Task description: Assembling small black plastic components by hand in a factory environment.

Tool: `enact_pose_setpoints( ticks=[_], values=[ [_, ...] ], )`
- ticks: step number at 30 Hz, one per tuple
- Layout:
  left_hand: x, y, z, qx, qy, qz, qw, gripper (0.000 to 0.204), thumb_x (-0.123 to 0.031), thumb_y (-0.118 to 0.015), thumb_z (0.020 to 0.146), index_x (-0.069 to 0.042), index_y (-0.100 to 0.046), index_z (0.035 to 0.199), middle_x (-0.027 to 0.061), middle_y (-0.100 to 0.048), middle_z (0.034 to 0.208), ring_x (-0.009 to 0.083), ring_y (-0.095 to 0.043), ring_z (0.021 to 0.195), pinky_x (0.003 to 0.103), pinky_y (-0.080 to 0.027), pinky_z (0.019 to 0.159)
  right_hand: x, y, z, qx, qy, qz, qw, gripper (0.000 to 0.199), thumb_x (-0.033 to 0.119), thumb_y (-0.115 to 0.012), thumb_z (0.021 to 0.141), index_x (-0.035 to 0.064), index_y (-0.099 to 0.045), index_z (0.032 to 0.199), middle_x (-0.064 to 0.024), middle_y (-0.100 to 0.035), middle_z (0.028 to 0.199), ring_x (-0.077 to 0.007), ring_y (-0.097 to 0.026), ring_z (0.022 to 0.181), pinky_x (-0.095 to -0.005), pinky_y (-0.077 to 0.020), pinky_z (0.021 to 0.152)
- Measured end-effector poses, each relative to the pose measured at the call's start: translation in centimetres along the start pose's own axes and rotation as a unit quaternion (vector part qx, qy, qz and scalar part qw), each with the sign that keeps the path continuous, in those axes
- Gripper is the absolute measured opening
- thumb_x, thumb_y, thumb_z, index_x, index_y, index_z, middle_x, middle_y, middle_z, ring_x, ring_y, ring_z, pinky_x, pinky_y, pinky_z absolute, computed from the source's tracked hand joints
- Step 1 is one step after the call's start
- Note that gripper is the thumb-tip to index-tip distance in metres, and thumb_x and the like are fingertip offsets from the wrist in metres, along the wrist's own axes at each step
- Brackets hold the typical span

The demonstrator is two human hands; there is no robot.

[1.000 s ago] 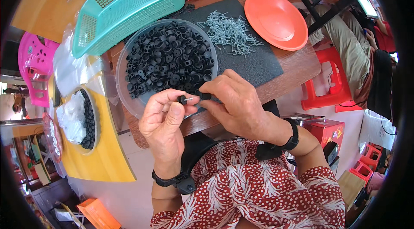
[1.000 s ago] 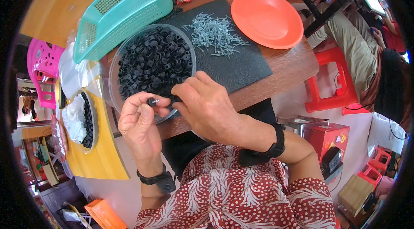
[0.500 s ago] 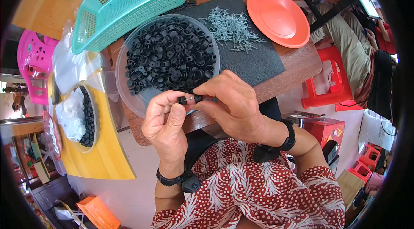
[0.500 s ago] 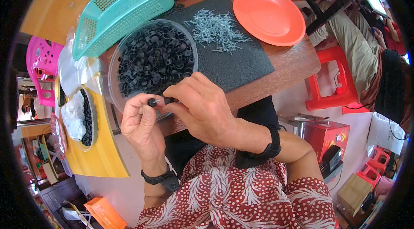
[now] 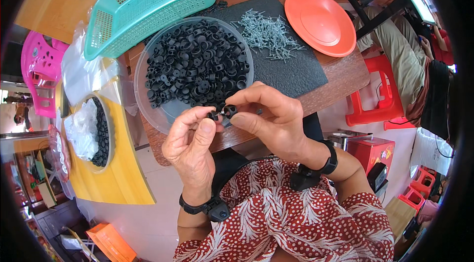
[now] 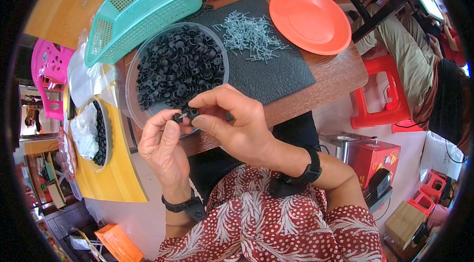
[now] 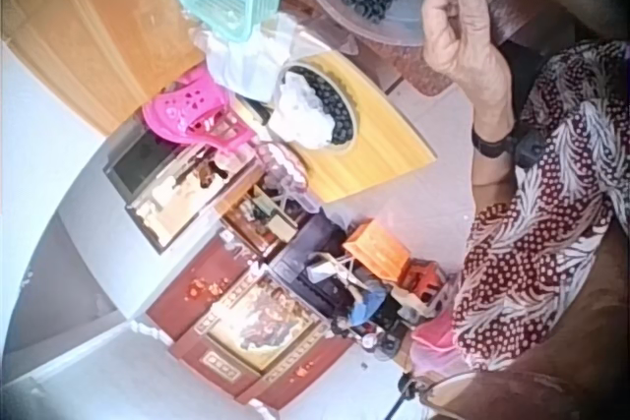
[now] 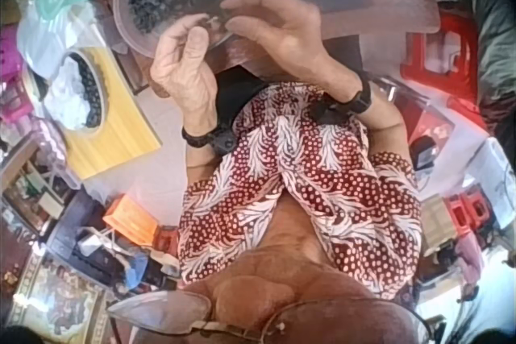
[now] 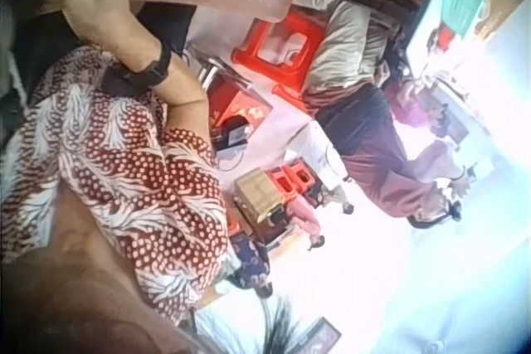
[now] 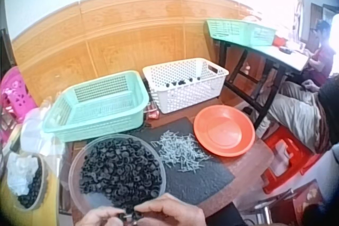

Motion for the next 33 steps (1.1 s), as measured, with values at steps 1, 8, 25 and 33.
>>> enact_pose_setpoints(
  ticks=[1,8,25,33],
  values=[
    [-0.2,0.1,0.0,-0.005,-0.004,0.013,1.000,0.020,-0.005,-0.065,0.083,0.006,-0.061,0.099,0.0094,-0.061,0.091,0.0138,-0.061,0.079,0.025,-0.051,0.071,0.0,0.0,0.0,0.001,0.000,0.000,1.000,0.021,-0.002,-0.065,0.079,-0.0003,-0.061,0.100,-0.0043,-0.060,0.085,-0.0094,-0.056,0.076,-0.0228,-0.0470,0.064],
    [-0.9,-0.2,-0.3,-0.026,-0.011,0.046,0.999,0.018,-0.003,-0.064,0.081,0.007,-0.060,0.096,0.0108,-0.063,0.084,0.0136,-0.060,0.069,0.022,-0.049,0.065,-1.9,-0.3,0.1,0.047,-0.157,0.248,0.955,0.021,-0.002,-0.061,0.083,-0.0017,-0.060,0.104,-0.0037,-0.062,0.094,-0.0082,-0.058,0.086,-0.0216,-0.0480,0.078],
    [-0.9,0.0,-0.5,-0.005,-0.025,0.098,0.995,0.016,0.006,-0.065,0.080,0.006,-0.062,0.095,0.0051,-0.059,0.091,0.0068,-0.052,0.075,0.018,-0.042,0.063,-1.9,-0.8,0.0,0.050,-0.161,0.261,0.951,0.023,-0.005,-0.062,0.081,-0.0017,-0.061,0.104,-0.0051,-0.064,0.094,-0.0089,-0.059,0.087,-0.0221,-0.0492,0.078],
    [-1.0,0.0,-0.3,-0.008,-0.055,0.129,0.990,0.015,0.003,-0.067,0.079,0.005,-0.063,0.093,0.0045,-0.058,0.088,0.0068,-0.051,0.073,0.019,-0.042,0.061,-1.9,-0.9,0.0,0.045,-0.148,0.245,0.957,0.023,-0.006,-0.063,0.080,-0.0011,-0.062,0.103,-0.0042,-0.064,0.094,-0.0087,-0.059,0.087,-0.0226,-0.0496,0.078]
  ],
)
Point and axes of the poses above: each hand's wrist, its own z-axis towards the middle knuckle, its own y-axis out of the back of the hand, x = y × z, the point moved 4 cm from there along z, towards the middle knuckle
